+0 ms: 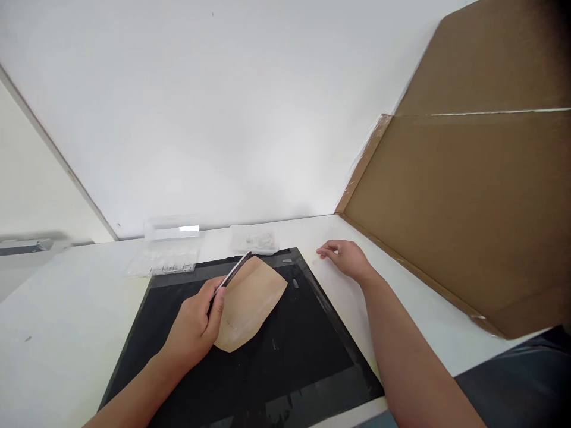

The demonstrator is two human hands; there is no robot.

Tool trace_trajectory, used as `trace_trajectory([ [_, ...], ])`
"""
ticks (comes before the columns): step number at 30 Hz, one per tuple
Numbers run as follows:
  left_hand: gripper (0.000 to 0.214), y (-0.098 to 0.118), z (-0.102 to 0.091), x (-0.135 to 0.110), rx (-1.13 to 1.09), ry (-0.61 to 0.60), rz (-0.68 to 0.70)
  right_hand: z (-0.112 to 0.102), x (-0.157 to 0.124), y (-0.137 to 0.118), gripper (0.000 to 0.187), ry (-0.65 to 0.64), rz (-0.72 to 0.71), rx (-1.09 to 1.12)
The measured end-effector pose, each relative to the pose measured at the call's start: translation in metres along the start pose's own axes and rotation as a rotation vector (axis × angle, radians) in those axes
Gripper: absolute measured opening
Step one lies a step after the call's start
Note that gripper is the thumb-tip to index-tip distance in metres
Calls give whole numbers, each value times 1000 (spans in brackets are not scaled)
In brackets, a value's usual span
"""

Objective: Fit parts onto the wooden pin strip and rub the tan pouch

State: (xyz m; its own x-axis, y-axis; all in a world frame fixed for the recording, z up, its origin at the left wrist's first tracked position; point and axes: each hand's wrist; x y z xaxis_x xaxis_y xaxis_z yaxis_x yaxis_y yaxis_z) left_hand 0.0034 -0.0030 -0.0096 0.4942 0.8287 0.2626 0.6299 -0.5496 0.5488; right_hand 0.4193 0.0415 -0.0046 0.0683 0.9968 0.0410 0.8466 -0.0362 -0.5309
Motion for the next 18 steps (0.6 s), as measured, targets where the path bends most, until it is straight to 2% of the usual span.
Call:
trace_trajectory([
  [2,39,0,0,0,2,-1,6,1,2,3,26,-38,9,-8],
  [8,38,0,0,0,-10,3,10,2,3,1,32,-108,20,-2],
  [18,40,0,-1,2,-6,5,9,7,1,-2,18,-151,22,25],
])
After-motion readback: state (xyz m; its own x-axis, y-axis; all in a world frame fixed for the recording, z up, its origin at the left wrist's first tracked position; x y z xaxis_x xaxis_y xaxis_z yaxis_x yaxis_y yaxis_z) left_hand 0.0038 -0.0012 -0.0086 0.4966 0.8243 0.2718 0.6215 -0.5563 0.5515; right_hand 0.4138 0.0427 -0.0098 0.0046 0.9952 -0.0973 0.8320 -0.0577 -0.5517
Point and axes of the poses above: each hand's wrist, its own x-axis towards the middle knuckle, its own z-axis out of the palm, y = z × x, and after that the axes turned 12 degrees about -y, right-handed
